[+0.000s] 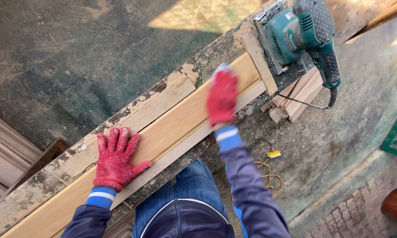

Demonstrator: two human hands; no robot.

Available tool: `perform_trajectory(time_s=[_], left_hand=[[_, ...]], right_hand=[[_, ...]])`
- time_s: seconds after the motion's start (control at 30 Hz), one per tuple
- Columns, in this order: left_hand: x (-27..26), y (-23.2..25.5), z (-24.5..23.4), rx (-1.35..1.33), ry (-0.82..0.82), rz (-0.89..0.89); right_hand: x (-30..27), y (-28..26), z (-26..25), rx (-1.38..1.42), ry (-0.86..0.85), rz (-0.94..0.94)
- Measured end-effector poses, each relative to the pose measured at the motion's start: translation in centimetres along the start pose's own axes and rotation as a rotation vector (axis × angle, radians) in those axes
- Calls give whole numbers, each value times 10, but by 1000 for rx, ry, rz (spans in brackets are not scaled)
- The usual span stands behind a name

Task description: Sanding a long wooden plank by hand using a small piece of sandpaper.

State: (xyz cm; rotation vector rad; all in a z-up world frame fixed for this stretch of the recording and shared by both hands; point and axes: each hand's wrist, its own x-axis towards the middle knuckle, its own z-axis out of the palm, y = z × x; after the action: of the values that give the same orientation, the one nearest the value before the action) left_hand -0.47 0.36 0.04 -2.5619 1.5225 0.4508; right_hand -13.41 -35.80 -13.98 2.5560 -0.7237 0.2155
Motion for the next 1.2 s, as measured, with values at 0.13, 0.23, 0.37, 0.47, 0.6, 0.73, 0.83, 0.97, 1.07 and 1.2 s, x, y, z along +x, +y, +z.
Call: perform_trajectory(time_s=[0.13, 0.23, 0.37, 0.47, 0.6, 0.73, 0.83, 0.97, 1.07, 1.2], left_hand=[[0, 2, 0, -16, 6, -8], [1, 0, 2, -10, -4, 2], [-1, -1, 7, -15, 67, 27], [-2, 5, 8, -280, 156, 2], [1, -1, -3, -5, -84, -20], [0, -1, 4, -25, -20, -11], [2, 2, 2, 35, -116, -28], [2, 2, -6, 104, -235, -38], [2, 3, -4, 76, -151, -41], [3, 2, -9, 58, -239, -61]], right_hand=[[-57, -83, -102, 497, 16, -122], [-49, -67, -65, 552, 54, -191], [6, 37, 81, 98, 128, -122], [46, 92, 70, 242, -228, 84], [8, 26, 33, 80, 26, 26], [-72, -122, -82, 419, 9, -113], [-86, -149, -127, 792, 17, -242], [-48, -93, -47, 576, 82, -255], [2, 26, 71, 405, 275, -257], [22, 62, 72, 258, 112, -137]])
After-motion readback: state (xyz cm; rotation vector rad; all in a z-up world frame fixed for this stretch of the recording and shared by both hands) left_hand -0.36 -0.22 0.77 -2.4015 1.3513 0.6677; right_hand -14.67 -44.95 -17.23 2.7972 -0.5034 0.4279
